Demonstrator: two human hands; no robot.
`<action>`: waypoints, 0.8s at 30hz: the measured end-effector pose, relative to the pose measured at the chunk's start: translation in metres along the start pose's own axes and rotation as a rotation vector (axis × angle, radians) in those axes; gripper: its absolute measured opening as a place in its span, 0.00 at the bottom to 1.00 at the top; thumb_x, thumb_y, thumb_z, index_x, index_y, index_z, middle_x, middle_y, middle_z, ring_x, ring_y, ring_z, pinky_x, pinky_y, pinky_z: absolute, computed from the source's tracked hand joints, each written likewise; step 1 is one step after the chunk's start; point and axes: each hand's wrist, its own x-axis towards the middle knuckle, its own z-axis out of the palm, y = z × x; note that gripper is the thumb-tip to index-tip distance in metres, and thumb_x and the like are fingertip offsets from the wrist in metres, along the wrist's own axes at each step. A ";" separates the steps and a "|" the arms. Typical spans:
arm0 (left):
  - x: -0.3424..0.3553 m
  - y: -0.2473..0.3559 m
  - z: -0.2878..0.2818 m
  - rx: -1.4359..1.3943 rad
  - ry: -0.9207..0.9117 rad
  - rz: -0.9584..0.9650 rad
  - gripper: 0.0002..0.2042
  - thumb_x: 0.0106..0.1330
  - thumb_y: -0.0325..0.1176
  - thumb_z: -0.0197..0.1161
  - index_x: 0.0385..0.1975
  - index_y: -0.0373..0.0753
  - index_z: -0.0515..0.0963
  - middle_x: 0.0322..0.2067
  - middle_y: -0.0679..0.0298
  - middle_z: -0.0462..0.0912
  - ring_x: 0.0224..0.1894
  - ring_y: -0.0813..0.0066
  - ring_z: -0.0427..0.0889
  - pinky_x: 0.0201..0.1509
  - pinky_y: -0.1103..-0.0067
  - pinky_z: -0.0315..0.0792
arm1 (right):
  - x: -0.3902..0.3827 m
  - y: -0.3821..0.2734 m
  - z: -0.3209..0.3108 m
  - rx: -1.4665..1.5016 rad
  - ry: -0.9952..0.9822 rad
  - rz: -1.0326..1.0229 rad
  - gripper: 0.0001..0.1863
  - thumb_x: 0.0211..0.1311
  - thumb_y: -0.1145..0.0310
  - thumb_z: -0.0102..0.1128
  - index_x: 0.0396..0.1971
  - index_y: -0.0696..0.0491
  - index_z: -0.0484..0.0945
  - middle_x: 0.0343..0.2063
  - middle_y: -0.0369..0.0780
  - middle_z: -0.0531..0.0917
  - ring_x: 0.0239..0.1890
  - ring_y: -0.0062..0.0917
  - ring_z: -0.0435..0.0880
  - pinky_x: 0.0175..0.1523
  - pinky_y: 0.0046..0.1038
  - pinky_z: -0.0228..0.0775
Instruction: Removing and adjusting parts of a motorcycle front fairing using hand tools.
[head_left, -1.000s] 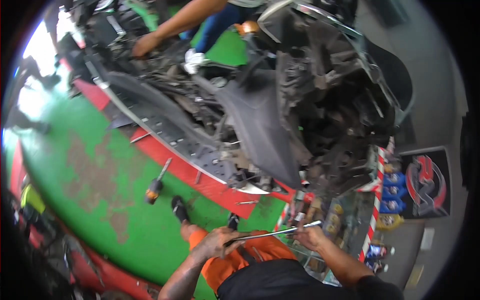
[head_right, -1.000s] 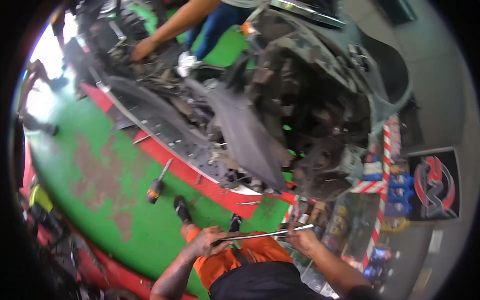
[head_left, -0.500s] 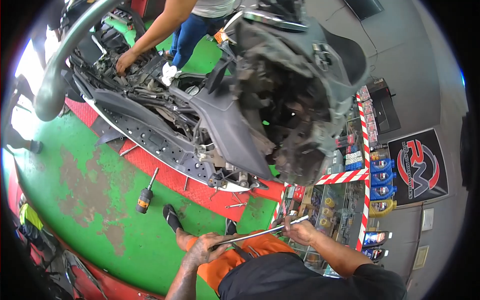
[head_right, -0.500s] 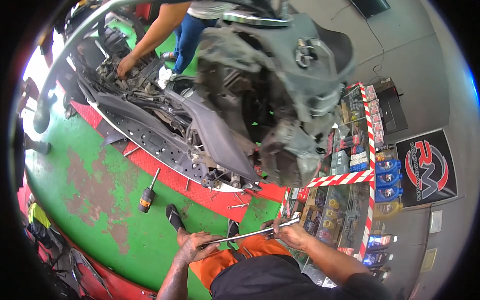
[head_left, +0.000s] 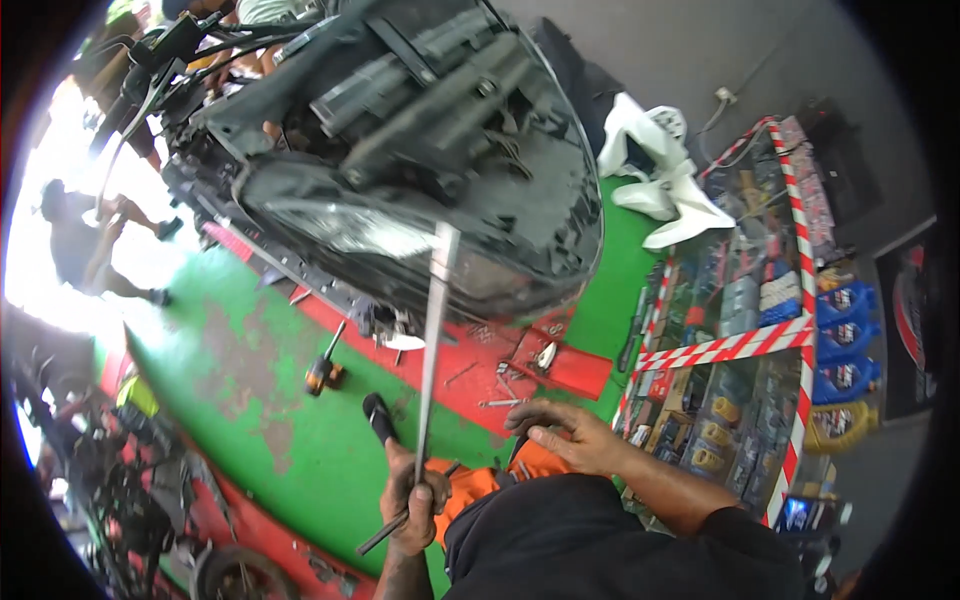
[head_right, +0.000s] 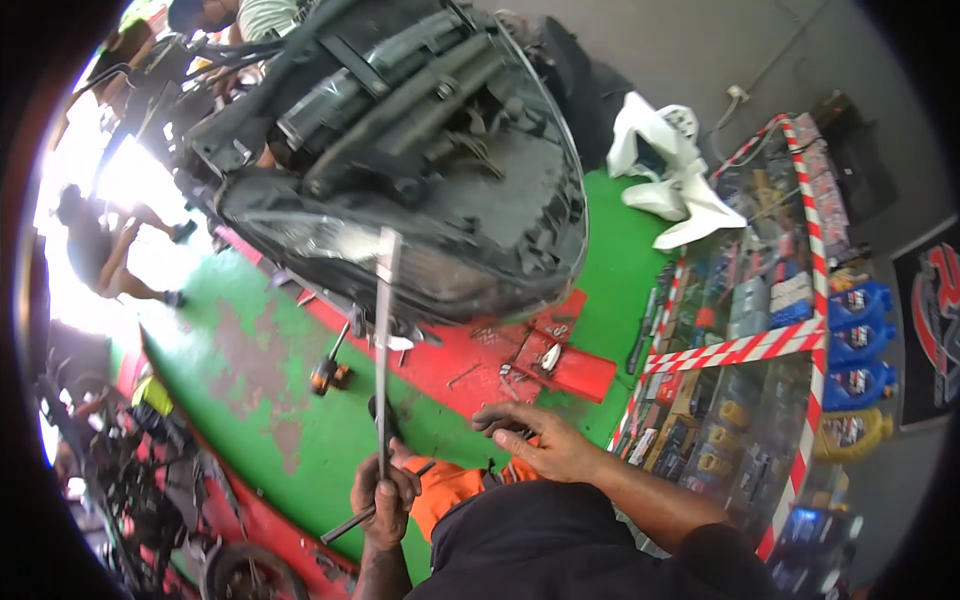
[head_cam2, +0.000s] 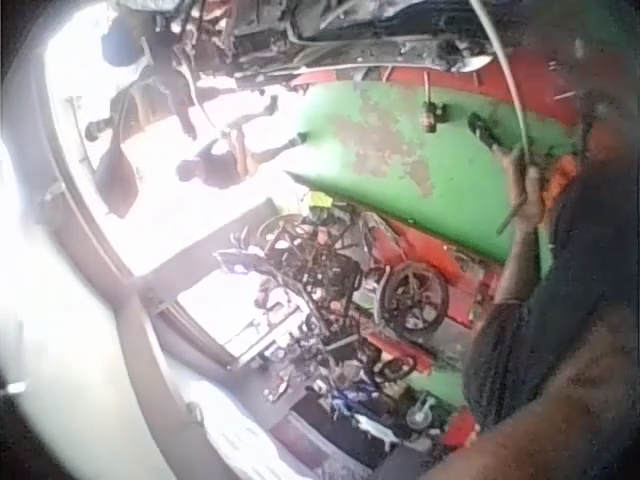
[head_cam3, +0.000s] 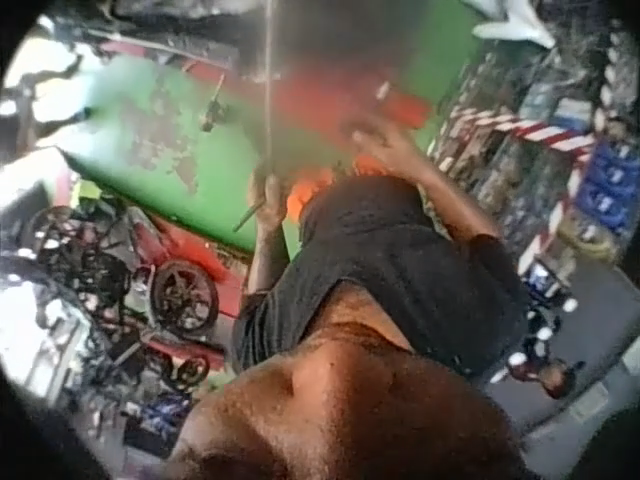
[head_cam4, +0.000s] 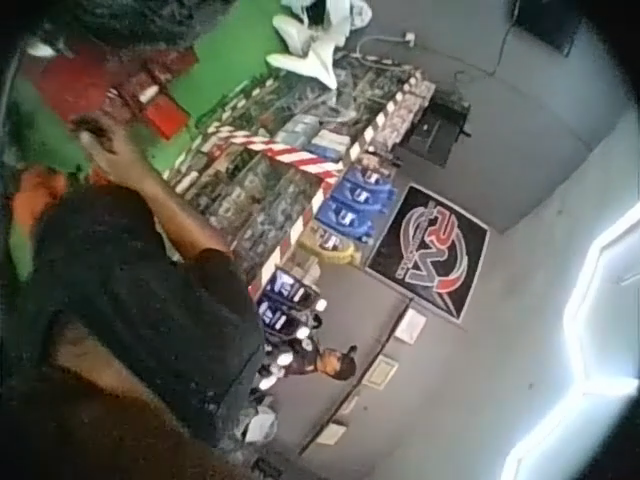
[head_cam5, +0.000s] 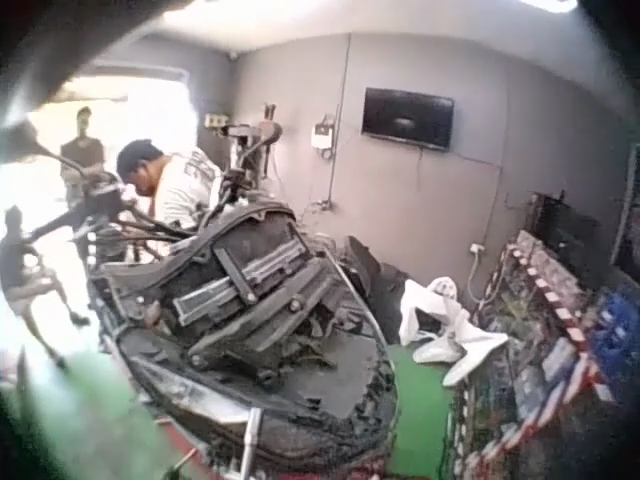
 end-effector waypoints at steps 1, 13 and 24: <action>-0.009 0.003 0.024 0.077 0.096 0.064 0.25 0.75 0.40 0.50 0.63 0.27 0.59 0.22 0.66 0.72 0.24 0.80 0.70 0.31 0.80 0.67 | -0.013 -0.001 -0.009 -0.025 0.019 -0.051 0.16 0.71 0.72 0.51 0.56 0.57 0.72 0.48 0.39 0.81 0.50 0.23 0.80 0.57 0.28 0.71; 0.045 0.055 0.181 0.816 0.438 0.189 0.25 0.66 0.22 0.52 0.66 0.36 0.64 0.26 0.65 0.66 0.27 0.79 0.68 0.32 0.80 0.68 | -0.078 -0.006 -0.071 -0.020 -0.151 -0.091 0.13 0.71 0.69 0.51 0.51 0.56 0.76 0.44 0.37 0.82 0.48 0.20 0.80 0.51 0.25 0.72; 0.064 0.054 0.240 1.126 0.378 0.149 0.20 0.59 0.15 0.52 0.50 0.39 0.74 0.37 0.51 0.74 0.37 0.53 0.80 0.38 0.66 0.78 | -0.055 -0.044 -0.124 -0.241 -0.215 -0.062 0.12 0.70 0.70 0.53 0.49 0.55 0.78 0.43 0.37 0.82 0.47 0.20 0.80 0.52 0.24 0.72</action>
